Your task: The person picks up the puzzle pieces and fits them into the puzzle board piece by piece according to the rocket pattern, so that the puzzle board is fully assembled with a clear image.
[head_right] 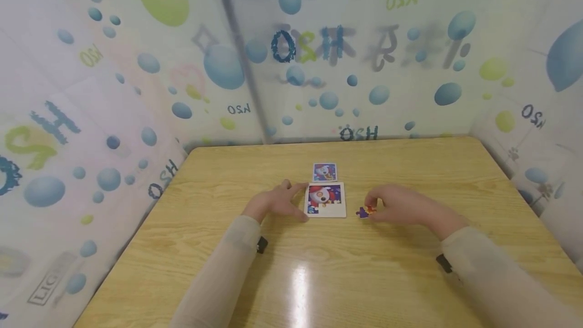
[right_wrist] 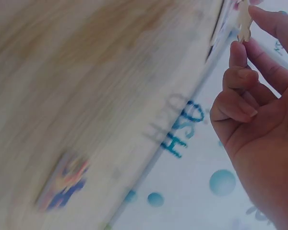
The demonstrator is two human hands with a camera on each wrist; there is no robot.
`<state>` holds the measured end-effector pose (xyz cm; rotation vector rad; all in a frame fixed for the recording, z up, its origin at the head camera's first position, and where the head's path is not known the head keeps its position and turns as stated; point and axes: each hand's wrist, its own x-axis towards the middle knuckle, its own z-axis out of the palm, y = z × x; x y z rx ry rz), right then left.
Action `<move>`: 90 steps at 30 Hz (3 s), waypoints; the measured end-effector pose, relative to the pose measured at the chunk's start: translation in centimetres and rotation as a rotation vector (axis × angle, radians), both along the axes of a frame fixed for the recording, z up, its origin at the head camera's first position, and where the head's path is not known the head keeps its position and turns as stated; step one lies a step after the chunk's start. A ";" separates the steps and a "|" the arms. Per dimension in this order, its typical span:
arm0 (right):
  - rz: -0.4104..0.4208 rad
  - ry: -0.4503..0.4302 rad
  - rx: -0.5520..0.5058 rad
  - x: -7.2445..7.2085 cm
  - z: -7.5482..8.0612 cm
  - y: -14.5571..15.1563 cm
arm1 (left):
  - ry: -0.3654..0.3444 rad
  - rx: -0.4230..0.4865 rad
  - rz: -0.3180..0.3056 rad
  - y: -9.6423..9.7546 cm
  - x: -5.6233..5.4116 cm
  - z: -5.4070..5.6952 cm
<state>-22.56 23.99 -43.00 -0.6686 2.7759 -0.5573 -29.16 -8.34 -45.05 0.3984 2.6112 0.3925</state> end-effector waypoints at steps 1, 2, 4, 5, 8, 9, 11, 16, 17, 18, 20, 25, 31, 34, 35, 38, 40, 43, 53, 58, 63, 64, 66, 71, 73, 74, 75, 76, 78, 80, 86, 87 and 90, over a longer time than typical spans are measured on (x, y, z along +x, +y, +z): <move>0.012 0.007 0.000 -0.2 0.1 -0.5 | 0.002 -0.002 0.000 0.0 0.0 0.0; 0.028 0.018 0.003 -0.4 0.1 -0.9 | 0.002 -0.003 -0.001 0.0 0.1 0.1; 0.039 0.029 0.003 -0.8 0.0 -1.8 | 0.005 -0.007 -0.002 -0.1 0.1 0.2; 0.036 0.036 0.005 -1.0 0.0 -2.3 | 0.006 -0.007 -0.002 -0.1 0.1 0.2; 0.040 0.058 0.002 -1.4 -0.3 -3.7 | 0.010 -0.008 -0.004 -0.1 0.2 0.3; 0.035 0.066 0.004 -1.5 -0.3 -4.2 | 0.011 -0.010 -0.005 -0.1 0.2 0.3; 0.036 0.083 0.010 -1.6 -0.5 -5.2 | 0.012 -0.010 -0.005 -0.1 0.2 0.3; 0.079 0.137 0.025 -1.7 -0.8 -7.1 | 0.008 -0.014 -0.006 -0.1 0.2 0.3; 0.083 0.143 0.024 -1.7 -0.8 -7.4 | 0.008 -0.015 -0.008 -0.1 0.2 0.3; 0.083 0.151 0.028 -1.7 -0.9 -7.7 | 0.009 -0.015 -0.009 -0.1 0.2 0.3; 0.074 0.163 0.034 -1.7 -1.0 -8.1 | 0.011 -0.018 -0.014 0.0 0.2 0.3; 0.062 0.198 0.049 -2.0 -1.4 -8.9 | 0.008 -0.013 -0.020 0.0 0.2 0.4; 0.098 0.242 0.075 -2.3 -1.7 -9.4 | -0.003 0.000 -0.012 0.0 0.3 0.5; 0.101 0.237 0.091 -2.3 -1.7 -9.6 | -0.003 0.000 -0.013 0.1 0.3 0.5; 0.102 0.237 0.096 -2.3 -1.7 -9.6 | -0.001 -0.002 -0.014 0.1 0.3 0.5; 0.099 0.233 0.110 -2.4 -1.9 -9.6 | 0.002 -0.005 -0.015 0.1 0.3 0.5; 0.096 0.228 0.112 -2.5 -2.0 -9.6 | 0.002 -0.003 -0.012 0.1 0.2 0.5; 0.098 0.229 0.116 -2.5 -2.0 -9.6 | -0.004 0.004 -0.003 0.1 0.3 0.4; 0.123 0.253 0.147 -2.3 -1.9 -9.6 | -0.008 0.014 0.007 0.2 0.3 0.4; 0.126 0.245 0.145 -2.2 -1.7 -9.7 | -0.005 0.012 0.006 0.2 0.3 0.4; 0.119 0.244 0.140 -2.2 -1.8 -9.7 | -0.002 0.011 0.002 0.2 0.4 0.4; 0.119 0.245 0.137 -2.2 -1.8 -9.7 | -0.001 0.011 0.001 0.2 0.4 0.4; 0.120 0.247 0.138 -2.2 -1.9 -9.6 | -0.001 0.012 0.003 0.1 0.4 0.3; 0.122 0.254 0.137 -2.3 -2.1 -9.6 | -0.001 0.015 0.005 0.1 0.3 0.3; 0.120 0.254 0.134 -2.3 -2.1 -9.6 | -0.001 0.017 0.004 0.1 0.2 0.2; 0.120 0.254 0.130 -2.3 -2.1 -9.6 | -0.002 0.018 0.006 0.1 0.2 0.2; 0.119 0.254 0.128 -2.3 -2.1 -9.6 | -0.002 0.018 0.005 0.0 0.2 0.2; 0.118 0.253 0.126 -2.3 -2.1 -9.6 | -0.003 0.019 0.005 0.0 0.2 0.2; 0.118 0.250 0.125 -2.3 -2.1 -9.6 | -0.004 0.019 0.003 0.0 0.2 0.2; 0.119 0.250 0.127 -2.3 -2.1 -9.6 | -0.004 0.017 0.001 0.0 0.2 0.2; 0.131 0.257 0.145 -2.4 -2.3 -9.7 | -0.005 0.007 0.001 0.0 0.2 0.3; 0.133 0.260 0.148 -2.4 -2.3 -9.7 | -0.004 0.006 0.000 0.1 0.2 0.3; 0.140 0.267 0.142 -2.4 -2.3 -9.7 | -0.005 0.005 -0.001 0.1 0.2 0.3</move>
